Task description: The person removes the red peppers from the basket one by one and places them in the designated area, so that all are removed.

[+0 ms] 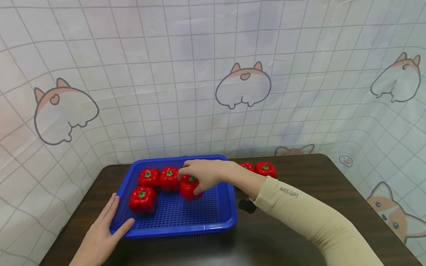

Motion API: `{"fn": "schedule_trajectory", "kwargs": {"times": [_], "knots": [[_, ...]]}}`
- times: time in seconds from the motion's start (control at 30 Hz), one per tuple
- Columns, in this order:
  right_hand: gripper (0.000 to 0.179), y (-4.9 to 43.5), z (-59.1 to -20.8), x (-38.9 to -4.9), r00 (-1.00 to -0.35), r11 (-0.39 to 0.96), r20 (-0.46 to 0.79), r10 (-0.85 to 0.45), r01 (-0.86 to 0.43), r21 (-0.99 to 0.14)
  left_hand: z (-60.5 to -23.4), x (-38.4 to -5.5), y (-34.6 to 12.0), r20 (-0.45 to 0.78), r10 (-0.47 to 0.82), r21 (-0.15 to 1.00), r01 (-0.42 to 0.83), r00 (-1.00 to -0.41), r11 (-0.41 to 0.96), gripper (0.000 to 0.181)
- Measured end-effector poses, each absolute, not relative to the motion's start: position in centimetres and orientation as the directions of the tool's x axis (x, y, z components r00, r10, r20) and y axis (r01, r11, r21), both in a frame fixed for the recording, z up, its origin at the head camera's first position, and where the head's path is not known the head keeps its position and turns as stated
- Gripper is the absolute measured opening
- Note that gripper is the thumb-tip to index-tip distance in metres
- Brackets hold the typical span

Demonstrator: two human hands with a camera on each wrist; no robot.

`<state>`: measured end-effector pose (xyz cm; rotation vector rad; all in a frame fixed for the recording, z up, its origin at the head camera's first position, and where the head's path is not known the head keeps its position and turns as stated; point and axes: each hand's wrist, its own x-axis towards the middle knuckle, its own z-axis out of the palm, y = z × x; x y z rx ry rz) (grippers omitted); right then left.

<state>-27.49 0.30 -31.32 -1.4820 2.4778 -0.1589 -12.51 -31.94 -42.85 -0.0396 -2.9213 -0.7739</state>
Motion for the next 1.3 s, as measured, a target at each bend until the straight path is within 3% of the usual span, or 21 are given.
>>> {"fn": "schedule_trajectory", "kwargs": {"times": [0.53,1.3], "knots": [[0.049,7.1,-29.5,-28.1,-0.527,0.502,-0.024,-0.849,-0.794,-0.342,-42.9,-12.5,-32.0,0.111,-0.002,0.524,0.057,-0.994,0.850,0.093],[0.052,14.6,-28.5,-28.0,-0.613,0.548,0.078,-0.786,-0.750,-0.370,-43.0,-12.4,-32.1,0.117,-0.005,0.532,0.059,-0.993,0.845,0.092]]}}
